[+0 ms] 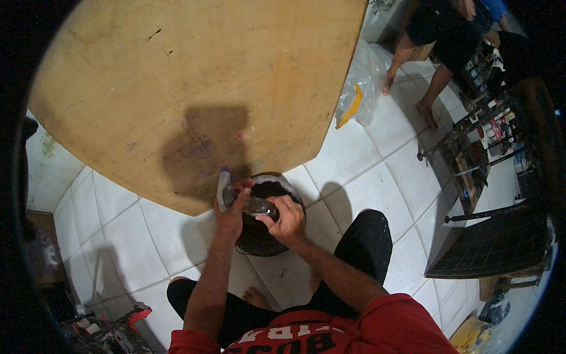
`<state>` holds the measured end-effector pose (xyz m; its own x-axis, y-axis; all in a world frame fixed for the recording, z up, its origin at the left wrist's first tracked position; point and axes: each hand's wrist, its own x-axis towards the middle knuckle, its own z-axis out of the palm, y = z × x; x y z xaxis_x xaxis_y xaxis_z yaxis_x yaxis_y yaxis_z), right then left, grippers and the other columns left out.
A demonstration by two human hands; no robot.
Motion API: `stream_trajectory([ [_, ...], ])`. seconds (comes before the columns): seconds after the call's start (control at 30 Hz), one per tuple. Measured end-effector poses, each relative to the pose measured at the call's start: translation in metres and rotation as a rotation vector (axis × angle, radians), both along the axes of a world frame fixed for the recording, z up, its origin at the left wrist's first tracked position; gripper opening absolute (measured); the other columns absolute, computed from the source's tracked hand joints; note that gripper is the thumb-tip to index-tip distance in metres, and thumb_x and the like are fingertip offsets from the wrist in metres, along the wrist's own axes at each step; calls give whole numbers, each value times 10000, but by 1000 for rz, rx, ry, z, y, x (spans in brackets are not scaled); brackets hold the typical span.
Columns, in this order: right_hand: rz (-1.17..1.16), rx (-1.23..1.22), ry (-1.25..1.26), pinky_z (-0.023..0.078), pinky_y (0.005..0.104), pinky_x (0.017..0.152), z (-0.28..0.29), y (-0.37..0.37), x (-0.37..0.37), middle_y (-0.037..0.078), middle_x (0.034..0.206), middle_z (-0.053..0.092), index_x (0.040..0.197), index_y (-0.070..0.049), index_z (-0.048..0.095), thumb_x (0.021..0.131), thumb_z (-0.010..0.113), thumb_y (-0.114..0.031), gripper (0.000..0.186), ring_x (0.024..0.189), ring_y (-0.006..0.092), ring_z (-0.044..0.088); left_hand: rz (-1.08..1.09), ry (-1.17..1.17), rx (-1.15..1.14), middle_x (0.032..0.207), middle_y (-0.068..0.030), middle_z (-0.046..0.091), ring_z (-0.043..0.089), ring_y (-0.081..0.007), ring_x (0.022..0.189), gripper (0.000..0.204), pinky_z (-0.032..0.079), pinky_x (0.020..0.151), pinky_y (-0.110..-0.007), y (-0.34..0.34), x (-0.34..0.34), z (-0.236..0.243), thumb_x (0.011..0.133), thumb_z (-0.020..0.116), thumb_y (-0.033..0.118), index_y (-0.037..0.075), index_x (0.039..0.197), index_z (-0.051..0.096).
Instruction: The person sits on the floor to mix a dark substance in a bucket using a bottle and a stick. They then stand up, wipe a screen printing frame with a cloth, and apply red ink to the frame using a squeegee. Finally, they place a black t-shirt under the frame and pull the squeegee across to print a design.
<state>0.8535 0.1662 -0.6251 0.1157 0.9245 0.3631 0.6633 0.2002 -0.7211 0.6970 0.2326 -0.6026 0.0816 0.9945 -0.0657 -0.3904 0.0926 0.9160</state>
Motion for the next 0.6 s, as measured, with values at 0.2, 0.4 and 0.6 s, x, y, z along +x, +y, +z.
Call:
stream_trajectory([
  [0.2,-21,-33,35,521,465,842,0,-2,-2,130,1031,695,1137,-22,695,786,881,-373,530,970,343,693,33,-2,-7,1236,-111,716,663,-190,1164,346,506,1024,-341,-5,3,-8,990,720,76,2,1317,634],
  [0.4,-29,-43,12,498,455,862,8,-2,-1,111,1042,690,1155,-37,695,783,880,-317,501,977,329,685,-24,-70,10,1290,-104,684,633,-194,1212,344,490,1050,-348,-5,-7,-14,1018,673,65,4,1346,589],
  [0.6,-31,-98,9,483,448,895,20,0,-4,105,1063,668,1187,-58,679,772,884,-250,501,1006,321,671,-124,-157,48,1290,-107,655,622,-214,1198,325,480,1084,-382,1,-24,-13,1041,617,52,-1,1353,542],
])
